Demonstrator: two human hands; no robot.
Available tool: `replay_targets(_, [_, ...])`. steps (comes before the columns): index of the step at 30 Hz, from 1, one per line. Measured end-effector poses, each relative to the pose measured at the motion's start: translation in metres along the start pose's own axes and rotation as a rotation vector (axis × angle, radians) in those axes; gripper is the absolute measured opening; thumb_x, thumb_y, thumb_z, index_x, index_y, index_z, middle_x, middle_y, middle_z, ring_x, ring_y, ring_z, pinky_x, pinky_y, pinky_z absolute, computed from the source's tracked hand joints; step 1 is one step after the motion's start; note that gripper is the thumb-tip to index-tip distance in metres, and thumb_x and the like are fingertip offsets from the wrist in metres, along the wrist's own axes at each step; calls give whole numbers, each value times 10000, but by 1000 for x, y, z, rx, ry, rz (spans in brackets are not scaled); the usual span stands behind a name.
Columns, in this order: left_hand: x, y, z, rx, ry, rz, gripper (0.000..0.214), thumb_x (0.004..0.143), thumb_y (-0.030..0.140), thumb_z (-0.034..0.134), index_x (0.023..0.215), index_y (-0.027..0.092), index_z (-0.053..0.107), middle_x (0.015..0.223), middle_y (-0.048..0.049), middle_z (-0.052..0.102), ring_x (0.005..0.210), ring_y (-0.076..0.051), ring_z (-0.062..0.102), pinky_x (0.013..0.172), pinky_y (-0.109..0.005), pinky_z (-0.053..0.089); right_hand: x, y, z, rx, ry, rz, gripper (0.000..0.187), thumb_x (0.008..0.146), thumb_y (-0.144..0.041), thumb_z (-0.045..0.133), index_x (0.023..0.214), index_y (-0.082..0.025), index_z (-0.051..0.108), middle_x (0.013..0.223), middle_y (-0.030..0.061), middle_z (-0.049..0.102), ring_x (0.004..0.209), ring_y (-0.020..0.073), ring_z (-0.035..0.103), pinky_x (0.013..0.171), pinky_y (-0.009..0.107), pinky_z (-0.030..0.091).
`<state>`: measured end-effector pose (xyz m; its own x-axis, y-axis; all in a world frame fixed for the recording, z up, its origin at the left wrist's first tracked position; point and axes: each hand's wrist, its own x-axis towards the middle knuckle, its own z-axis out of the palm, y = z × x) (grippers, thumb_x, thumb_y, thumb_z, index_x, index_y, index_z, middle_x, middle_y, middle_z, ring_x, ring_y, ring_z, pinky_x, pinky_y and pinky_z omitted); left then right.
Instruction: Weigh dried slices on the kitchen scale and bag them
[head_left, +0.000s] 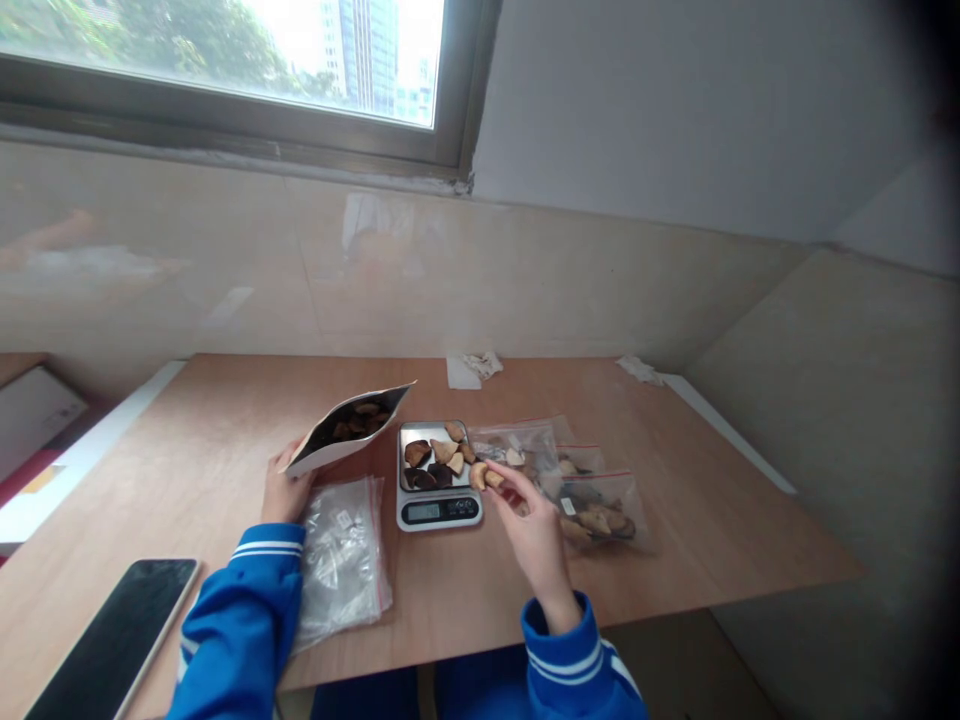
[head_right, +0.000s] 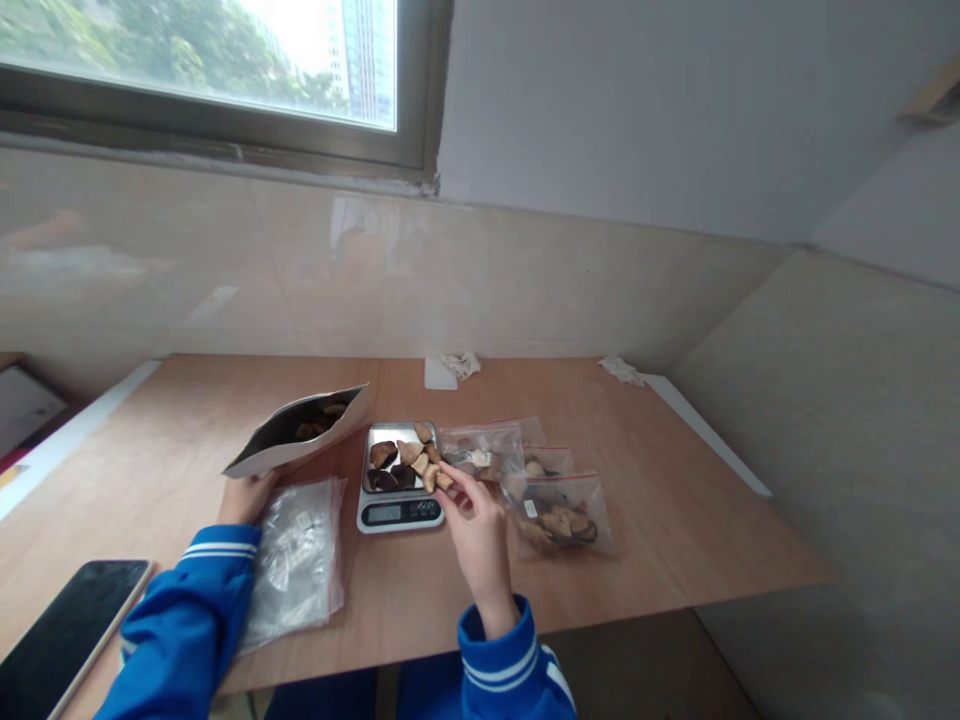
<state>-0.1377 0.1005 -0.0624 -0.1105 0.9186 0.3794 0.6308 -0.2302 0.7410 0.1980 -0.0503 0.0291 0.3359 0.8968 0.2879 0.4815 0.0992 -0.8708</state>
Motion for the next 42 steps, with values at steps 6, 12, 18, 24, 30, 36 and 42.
replay_targets(6, [1,-7,1,56,-19,-20,397,682,354,530,1022,186,648,1070,-102,659,1069,-348,555,985,-482,415,-9,73,-27,-240,-48,-49,328,796,-348,586,1080,-217,688,746,57,648,706,211,605,682,347,514])
replay_targets(12, [1,-7,1,58,-19,-34,360,667,354,528,951,175,658,1027,-115,666,1071,-361,553,974,-491,423,3,69,-15,-113,-27,0,438,787,-393,601,1176,-192,622,749,34,656,678,184,607,708,338,519])
replay_targets(18, [2,-6,1,39,-7,-13,325,651,334,542,914,191,668,909,-90,688,1019,-338,590,940,-437,459,31,52,-2,230,-30,74,415,800,-450,597,1072,-143,660,980,113,687,799,198,637,740,347,530])
replay_targets(24, [3,-1,0,22,-44,25,386,661,359,544,965,158,673,929,-93,704,891,-319,637,829,-401,515,79,25,30,-57,-188,-169,309,882,-309,498,1125,-212,661,947,71,616,867,187,566,797,341,477])
replay_targets(30, [2,3,-2,40,-46,24,339,669,374,532,894,165,676,939,-97,699,921,-327,628,862,-416,502,110,6,81,-371,-337,-329,341,876,-167,490,1199,-202,594,1014,88,639,960,217,514,892,389,385])
replay_targets(36, [1,3,-1,51,-39,7,316,666,379,542,869,178,677,912,-92,696,940,-327,620,880,-417,493,101,10,69,-361,-369,-289,333,891,-215,473,1209,-241,567,1067,58,665,995,231,512,923,435,326])
replay_targets(42, [2,2,-2,50,-51,21,317,678,386,537,873,172,667,901,-97,693,867,-314,634,811,-397,509,83,29,40,-215,-187,-307,300,908,-201,391,1066,-202,646,1024,69,650,962,203,538,883,360,405])
